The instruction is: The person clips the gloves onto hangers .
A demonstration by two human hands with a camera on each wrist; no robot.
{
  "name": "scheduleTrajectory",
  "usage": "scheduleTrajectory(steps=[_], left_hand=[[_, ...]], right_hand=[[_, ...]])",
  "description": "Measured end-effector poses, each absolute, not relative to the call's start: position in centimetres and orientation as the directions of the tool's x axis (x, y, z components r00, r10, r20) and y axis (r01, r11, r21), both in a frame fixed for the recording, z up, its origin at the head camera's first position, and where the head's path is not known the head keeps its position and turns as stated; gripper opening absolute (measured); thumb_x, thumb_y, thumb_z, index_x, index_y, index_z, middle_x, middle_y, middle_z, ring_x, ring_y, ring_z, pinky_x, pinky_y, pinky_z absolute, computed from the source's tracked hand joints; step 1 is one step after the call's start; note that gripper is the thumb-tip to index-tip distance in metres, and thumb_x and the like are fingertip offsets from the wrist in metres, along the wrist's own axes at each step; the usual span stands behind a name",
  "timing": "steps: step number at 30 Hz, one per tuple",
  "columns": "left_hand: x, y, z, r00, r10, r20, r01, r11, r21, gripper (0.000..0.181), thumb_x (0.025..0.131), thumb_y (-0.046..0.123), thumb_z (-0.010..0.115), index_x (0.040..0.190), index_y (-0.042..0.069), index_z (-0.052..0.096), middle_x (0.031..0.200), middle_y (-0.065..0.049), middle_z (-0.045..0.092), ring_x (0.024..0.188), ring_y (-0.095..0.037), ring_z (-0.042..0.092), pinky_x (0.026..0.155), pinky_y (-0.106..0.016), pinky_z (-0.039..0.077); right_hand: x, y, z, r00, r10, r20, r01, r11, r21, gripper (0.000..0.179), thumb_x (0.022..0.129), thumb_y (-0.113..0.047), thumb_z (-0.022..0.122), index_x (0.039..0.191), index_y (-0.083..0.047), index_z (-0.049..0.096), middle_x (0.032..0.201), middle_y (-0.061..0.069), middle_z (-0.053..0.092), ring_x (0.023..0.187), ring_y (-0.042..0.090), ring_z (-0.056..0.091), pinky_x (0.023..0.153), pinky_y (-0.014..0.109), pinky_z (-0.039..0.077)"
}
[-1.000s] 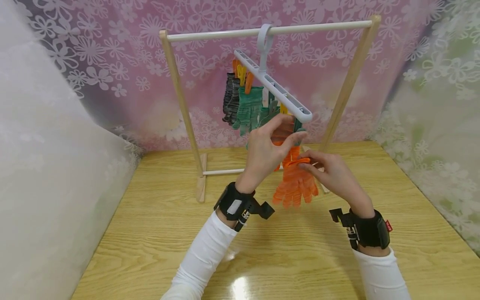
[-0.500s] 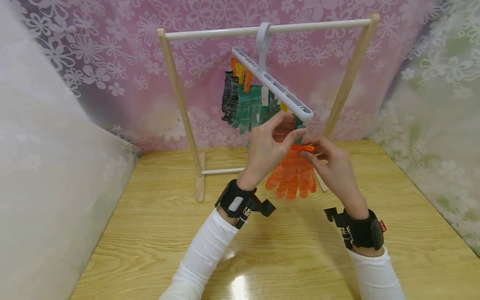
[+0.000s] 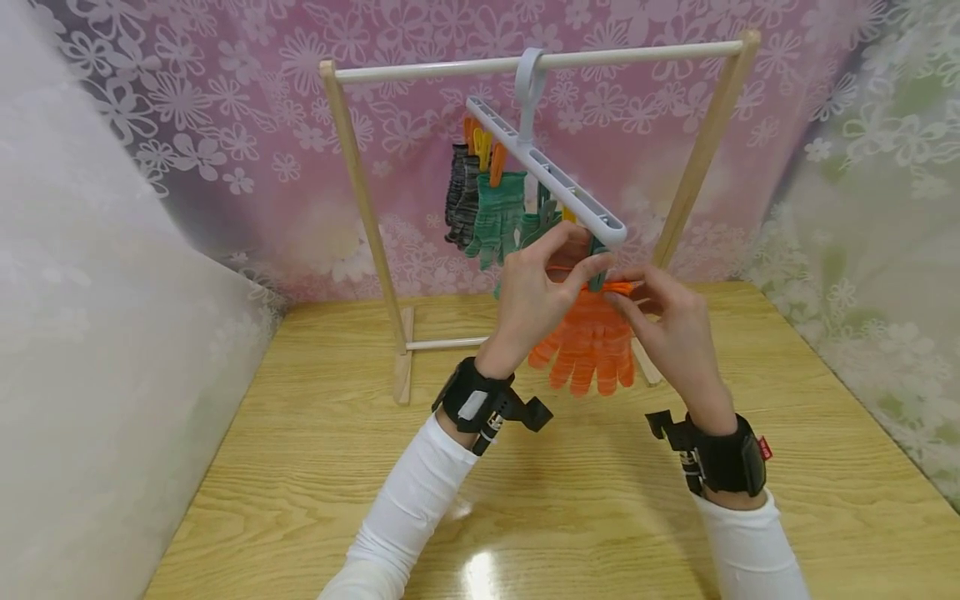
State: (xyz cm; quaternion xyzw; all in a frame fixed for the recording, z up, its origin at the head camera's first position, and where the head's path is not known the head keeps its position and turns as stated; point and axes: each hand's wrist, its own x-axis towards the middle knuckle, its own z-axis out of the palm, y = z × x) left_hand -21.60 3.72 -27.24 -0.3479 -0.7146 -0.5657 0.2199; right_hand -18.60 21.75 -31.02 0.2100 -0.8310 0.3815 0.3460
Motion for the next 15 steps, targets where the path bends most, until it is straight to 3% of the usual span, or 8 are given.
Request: scheduleTrajectory(steps=[6,12,15], left_hand=[[-21.7,3.6,-27.3,-0.664,0.245,0.707,0.744,0.115,0.659,0.021,0.095,0.013,0.073,0.112,0.002,0.068,0.106,-0.013,0.074,0.093,-0.016,0.073,0.083,-0.016,0.057],[-21.8,3.5,-27.3,-0.662,0.248,0.707,0.745,0.118,0.656,0.021,0.096,0.014,0.072,0.113,0.003,0.069,0.106,-0.012,0.074,0.093,-0.015,0.073,0.082,-0.016,0.057],[-21.8,3.5,-27.4,-0.663,0.249,0.706,0.744,0.116,0.658,0.02,0.096,0.014,0.072,0.113,0.003,0.069,0.106,-0.012,0.075,0.091,-0.014,0.072,0.082,-0.016,0.057]], right_hand=[[-18.7,21.2,-30.8,-0.669,-0.024,0.743,-0.615,0.579,-0.536,0.019,0.089,0.001,0.075,0.107,0.003,0.072,0.098,0.016,0.073,0.079,-0.014,0.06,0.072,0.004,0.05],[-18.8,20.8,-30.6,-0.687,0.031,0.726,-0.599,0.542,-0.589,0.017,0.09,-0.001,0.074,0.107,0.002,0.074,0.091,0.017,0.074,0.073,-0.013,0.062,0.067,0.007,0.05],[-18.9,20.6,-30.6,-0.688,0.058,0.724,-0.597,0.521,-0.61,0.018,0.092,-0.002,0.073,0.109,0.0,0.075,0.087,0.008,0.073,0.068,-0.007,0.061,0.063,0.01,0.048]])
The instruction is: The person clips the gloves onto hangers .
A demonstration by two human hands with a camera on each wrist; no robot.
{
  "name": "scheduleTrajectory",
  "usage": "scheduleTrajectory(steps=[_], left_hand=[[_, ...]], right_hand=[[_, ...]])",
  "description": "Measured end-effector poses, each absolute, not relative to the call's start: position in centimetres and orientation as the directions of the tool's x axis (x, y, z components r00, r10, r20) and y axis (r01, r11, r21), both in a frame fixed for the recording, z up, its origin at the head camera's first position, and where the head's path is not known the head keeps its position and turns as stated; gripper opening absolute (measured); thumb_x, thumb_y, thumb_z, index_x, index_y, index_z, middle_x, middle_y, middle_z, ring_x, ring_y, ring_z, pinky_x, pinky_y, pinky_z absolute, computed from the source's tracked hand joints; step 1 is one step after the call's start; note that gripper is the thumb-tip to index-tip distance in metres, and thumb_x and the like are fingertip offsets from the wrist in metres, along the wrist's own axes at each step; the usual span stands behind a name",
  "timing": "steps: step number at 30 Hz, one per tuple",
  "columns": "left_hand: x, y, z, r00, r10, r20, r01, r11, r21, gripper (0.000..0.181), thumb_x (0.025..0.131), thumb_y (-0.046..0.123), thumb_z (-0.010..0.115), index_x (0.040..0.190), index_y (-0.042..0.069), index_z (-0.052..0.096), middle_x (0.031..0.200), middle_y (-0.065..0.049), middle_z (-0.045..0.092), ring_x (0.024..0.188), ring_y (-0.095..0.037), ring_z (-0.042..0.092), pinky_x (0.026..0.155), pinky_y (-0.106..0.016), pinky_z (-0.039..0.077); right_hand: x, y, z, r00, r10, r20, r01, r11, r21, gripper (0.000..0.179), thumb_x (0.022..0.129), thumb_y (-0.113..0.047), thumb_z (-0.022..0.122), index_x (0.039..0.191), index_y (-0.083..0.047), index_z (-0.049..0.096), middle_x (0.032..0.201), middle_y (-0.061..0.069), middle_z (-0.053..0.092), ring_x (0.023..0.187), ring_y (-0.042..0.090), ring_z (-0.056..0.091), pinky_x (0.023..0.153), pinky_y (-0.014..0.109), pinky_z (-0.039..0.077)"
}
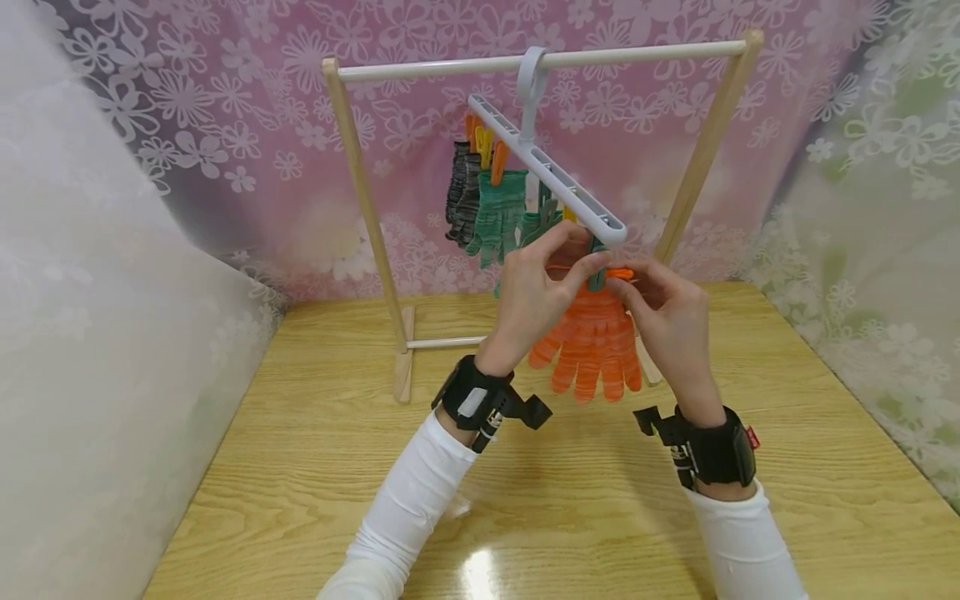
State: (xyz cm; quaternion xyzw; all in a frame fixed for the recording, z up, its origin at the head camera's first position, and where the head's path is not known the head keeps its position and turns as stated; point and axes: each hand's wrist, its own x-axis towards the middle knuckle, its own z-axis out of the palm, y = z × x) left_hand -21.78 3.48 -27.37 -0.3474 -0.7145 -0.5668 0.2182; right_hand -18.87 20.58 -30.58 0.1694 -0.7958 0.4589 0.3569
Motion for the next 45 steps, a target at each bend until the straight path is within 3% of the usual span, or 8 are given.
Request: scheduleTrajectory(steps=[6,14,28,32,36,39,42,45], left_hand=[[-21.8,3.5,-27.4,-0.66,0.258,0.706,0.747,0.126,0.653,0.021,0.096,0.014,0.072,0.114,0.003,0.068,0.106,-0.012,0.074,0.093,-0.015,0.073,0.082,-0.016,0.057],[-21.9,3.5,-28.0,-0.611,0.296,0.735,0.783,0.089,0.615,0.031,0.093,0.011,0.075,0.12,0.0,0.065,0.107,-0.014,0.072,0.096,-0.018,0.072,0.085,-0.017,0.056],[-22.2,3.7,-29.4,-0.637,0.313,0.704,0.751,0.047,0.659,0.05,0.093,0.007,0.073,0.14,0.0,0.058,0.121,-0.018,0.07,0.108,-0.022,0.07,0.086,-0.019,0.057],[-22.4,3.6,-30.6,-0.642,0.32,0.697,0.75,0.076,0.657,0.048,0.093,0.009,0.074,0.138,0.003,0.059,0.124,-0.015,0.07,0.108,-0.019,0.07,0.085,-0.017,0.057],[-22.6,3.5,-32.0,-0.656,0.337,0.675,0.741,0.121,0.66,0.043,0.095,0.01,0.072,0.136,0.004,0.06,0.121,-0.014,0.071,0.102,-0.02,0.072,0.081,-0.016,0.057],[-22.8,3.4,-33.1,-0.673,0.346,0.654,0.727,0.146,0.671,0.042,0.096,0.012,0.072,0.135,0.005,0.06,0.116,-0.013,0.072,0.098,-0.02,0.072,0.078,-0.016,0.058],[-22.9,3.4,-34.1,-0.688,0.354,0.634,0.713,0.165,0.681,0.041,0.096,0.014,0.072,0.134,0.005,0.061,0.114,-0.013,0.073,0.098,-0.02,0.072,0.078,-0.016,0.058],[-22.9,3.4,-35.0,-0.706,0.366,0.606,0.692,0.175,0.701,0.041,0.096,0.015,0.072,0.134,0.006,0.062,0.113,-0.012,0.073,0.098,-0.02,0.072,0.077,-0.016,0.058]], right_hand=[[-18.9,20.4,-30.7,-0.701,0.101,0.706,-0.597,0.459,-0.658,0.018,0.093,-0.004,0.072,0.111,0.001,0.074,0.086,-0.02,0.066,0.067,0.003,0.06,0.063,0.014,0.048],[-19.1,20.4,-31.0,-0.705,0.1,0.702,-0.629,0.367,-0.685,0.019,0.095,-0.005,0.07,0.112,0.004,0.071,0.093,-0.004,0.072,0.075,0.004,0.067,0.068,0.015,0.052],[-19.4,21.7,-31.8,-0.761,0.038,0.648,-0.577,0.416,-0.702,0.022,0.092,0.001,0.073,0.114,0.002,0.071,0.096,-0.024,0.067,0.086,-0.003,0.068,0.074,0.011,0.055],[-19.6,22.5,-32.1,-0.792,-0.02,0.61,-0.553,0.447,-0.703,0.033,0.091,0.002,0.074,0.124,-0.001,0.069,0.096,-0.024,0.066,0.086,-0.005,0.066,0.074,0.009,0.054],[-19.7,23.8,-32.2,-0.851,-0.093,0.518,-0.489,0.5,-0.714,0.04,0.093,-0.006,0.074,0.132,-0.005,0.065,0.104,-0.001,0.073,0.088,-0.008,0.064,0.077,0.009,0.052],[-19.8,24.7,-32.2,-0.889,-0.133,0.439,-0.435,0.55,-0.714,0.032,0.095,-0.012,0.073,0.125,-0.004,0.066,0.111,0.017,0.071,0.087,-0.011,0.062,0.077,0.009,0.052],[-20.0,25.5,-32.1,-0.917,-0.161,0.364,-0.387,0.575,-0.721,0.029,0.097,-0.016,0.072,0.121,-0.002,0.066,0.112,0.019,0.07,0.088,-0.01,0.063,0.076,0.01,0.052],[-20.0,26.2,-32.2,-0.937,-0.17,0.305,-0.344,0.601,-0.721,0.033,0.098,-0.018,0.07,0.126,-0.001,0.064,0.113,0.021,0.07,0.095,0.006,0.069,0.077,0.012,0.051]])
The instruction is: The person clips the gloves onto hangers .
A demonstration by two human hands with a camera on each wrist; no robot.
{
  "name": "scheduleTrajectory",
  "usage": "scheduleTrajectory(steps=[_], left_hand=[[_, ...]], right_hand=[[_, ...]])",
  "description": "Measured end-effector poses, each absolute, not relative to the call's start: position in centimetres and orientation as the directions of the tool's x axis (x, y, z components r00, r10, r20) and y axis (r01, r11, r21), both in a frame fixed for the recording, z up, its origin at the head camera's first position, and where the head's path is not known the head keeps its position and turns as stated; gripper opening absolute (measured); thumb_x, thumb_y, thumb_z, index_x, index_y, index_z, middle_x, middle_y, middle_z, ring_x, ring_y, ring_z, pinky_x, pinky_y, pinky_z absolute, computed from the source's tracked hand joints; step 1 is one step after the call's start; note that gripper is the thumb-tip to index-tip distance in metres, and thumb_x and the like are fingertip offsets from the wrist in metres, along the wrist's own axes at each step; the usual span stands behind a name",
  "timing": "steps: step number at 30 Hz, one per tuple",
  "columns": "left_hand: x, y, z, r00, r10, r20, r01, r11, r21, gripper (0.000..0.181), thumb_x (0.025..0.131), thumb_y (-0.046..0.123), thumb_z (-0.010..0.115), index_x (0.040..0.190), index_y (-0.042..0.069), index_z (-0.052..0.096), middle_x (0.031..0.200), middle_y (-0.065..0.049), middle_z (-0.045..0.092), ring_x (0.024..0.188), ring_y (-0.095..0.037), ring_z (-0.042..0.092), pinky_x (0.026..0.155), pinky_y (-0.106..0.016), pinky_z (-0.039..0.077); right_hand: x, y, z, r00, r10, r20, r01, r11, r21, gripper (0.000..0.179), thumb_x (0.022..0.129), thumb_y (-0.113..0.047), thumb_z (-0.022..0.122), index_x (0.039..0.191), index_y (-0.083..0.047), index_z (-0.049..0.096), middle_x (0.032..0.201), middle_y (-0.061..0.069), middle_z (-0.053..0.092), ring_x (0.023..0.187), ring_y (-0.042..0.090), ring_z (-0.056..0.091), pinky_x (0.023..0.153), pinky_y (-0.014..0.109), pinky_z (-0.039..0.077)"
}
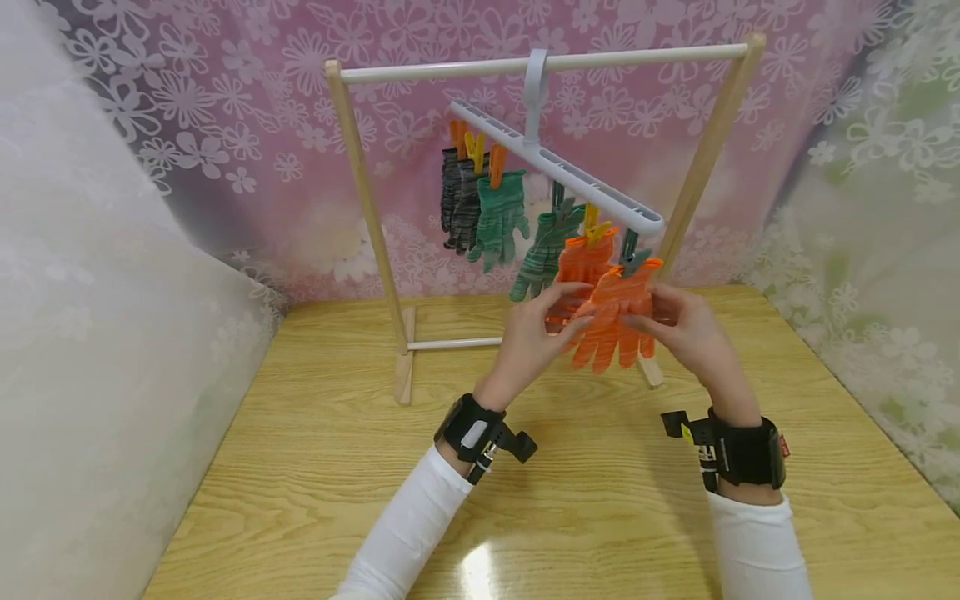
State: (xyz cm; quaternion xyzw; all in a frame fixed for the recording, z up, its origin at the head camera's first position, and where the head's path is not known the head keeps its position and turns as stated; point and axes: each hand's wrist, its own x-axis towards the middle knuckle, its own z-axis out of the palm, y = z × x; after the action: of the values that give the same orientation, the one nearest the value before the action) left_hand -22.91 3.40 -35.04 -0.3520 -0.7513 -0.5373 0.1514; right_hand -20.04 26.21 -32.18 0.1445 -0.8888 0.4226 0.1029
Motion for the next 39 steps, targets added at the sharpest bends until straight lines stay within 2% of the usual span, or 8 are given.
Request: scheduleTrajectory(steps=[6,14,19,22,28,30,35,39], left_hand=[[-22.9,3.3,-36.8,-0.739,0.382,0.555,0.649,0.18,0.739,0.038,0.095,0.012,0.072,0.131,0.004,0.064,0.108,-0.012,0.074,0.095,-0.021,0.072,0.076,-0.015,0.058],[-22.9,3.3,-38.1,-0.725,0.398,0.562,0.663,0.178,0.727,0.029,0.098,0.011,0.069,0.126,0.002,0.067,0.104,-0.012,0.075,0.089,-0.021,0.074,0.079,-0.022,0.06],[-22.9,2.9,-38.8,-0.738,0.403,0.542,0.651,0.213,0.728,0.026,0.101,0.015,0.065,0.125,0.005,0.067,0.107,-0.009,0.075,0.088,-0.018,0.073,0.079,-0.017,0.057],[-22.9,2.4,-39.2,-0.753,0.396,0.525,0.634,0.222,0.741,0.026,0.102,0.017,0.063,0.126,0.008,0.068,0.106,-0.009,0.075,0.086,-0.015,0.073,0.079,-0.02,0.058],[-23.1,1.2,-39.5,-0.783,0.356,0.51,0.603,0.235,0.762,0.025,0.104,0.021,0.06,0.125,0.012,0.07,0.105,-0.005,0.075,0.083,-0.011,0.072,0.074,-0.022,0.06],[-23.2,0.7,-39.4,-0.793,0.335,0.509,0.594,0.241,0.767,0.025,0.105,0.023,0.057,0.123,0.012,0.071,0.105,-0.004,0.076,0.084,-0.012,0.073,0.072,-0.021,0.059],[-23.6,-0.8,-39.4,-0.815,0.276,0.51,0.574,0.255,0.778,0.029,0.109,0.026,0.051,0.119,0.011,0.073,0.105,-0.006,0.076,0.087,-0.021,0.074,0.07,-0.022,0.059],[-23.6,-2.1,-39.4,-0.835,0.24,0.496,0.548,0.273,0.791,0.03,0.109,0.025,0.049,0.12,0.009,0.072,0.106,-0.011,0.075,0.09,-0.026,0.073,0.076,-0.029,0.061]], right_hand=[[-20.2,27.4,-32.3,-0.962,-0.13,0.242,-0.266,0.652,-0.709,0.041,0.102,-0.021,0.064,0.137,0.001,0.057,0.12,0.026,0.066,0.109,0.042,0.064,0.076,0.02,0.049],[-21.2,29.0,-33.2,-0.983,-0.073,0.17,-0.179,0.618,-0.765,0.056,0.104,-0.026,0.06,0.151,0.002,0.044,0.132,0.03,0.058,0.122,0.047,0.055,0.085,0.034,0.047],[-22.1,30.4,-34.2,-0.992,-0.047,0.117,-0.124,0.557,-0.821,0.063,0.105,-0.031,0.057,0.154,0.002,0.036,0.14,0.031,0.05,0.119,0.035,0.054,0.081,0.017,0.05],[-22.5,31.2,-34.8,-0.994,-0.023,0.104,-0.099,0.541,-0.835,0.068,0.106,-0.034,0.055,0.158,0.001,0.028,0.148,0.033,0.04,0.121,0.039,0.052,0.077,0.011,0.048],[-22.6,32.1,-35.1,-0.989,0.076,0.124,-0.063,0.542,-0.838,0.069,0.107,-0.037,0.05,0.161,-0.004,0.022,0.157,0.035,0.028,0.133,0.056,0.037,0.093,0.052,0.044],[-22.4,32.1,-34.9,-0.979,0.12,0.163,-0.068,0.563,-0.824,0.066,0.107,-0.038,0.05,0.159,-0.004,0.029,0.154,0.034,0.034,0.132,0.054,0.04,0.092,0.052,0.044],[-21.2,31.7,-34.0,-0.934,0.196,0.298,-0.096,0.665,-0.741,0.053,0.106,-0.039,0.052,0.145,-0.002,0.053,0.138,0.027,0.054,0.118,0.044,0.054,0.077,0.029,0.043],[-20.3,30.8,-33.1,-0.894,0.21,0.397,-0.126,0.732,-0.669,0.044,0.105,-0.038,0.057,0.128,-0.003,0.067,0.119,0.024,0.067,0.097,0.014,0.063,0.068,0.017,0.043]])
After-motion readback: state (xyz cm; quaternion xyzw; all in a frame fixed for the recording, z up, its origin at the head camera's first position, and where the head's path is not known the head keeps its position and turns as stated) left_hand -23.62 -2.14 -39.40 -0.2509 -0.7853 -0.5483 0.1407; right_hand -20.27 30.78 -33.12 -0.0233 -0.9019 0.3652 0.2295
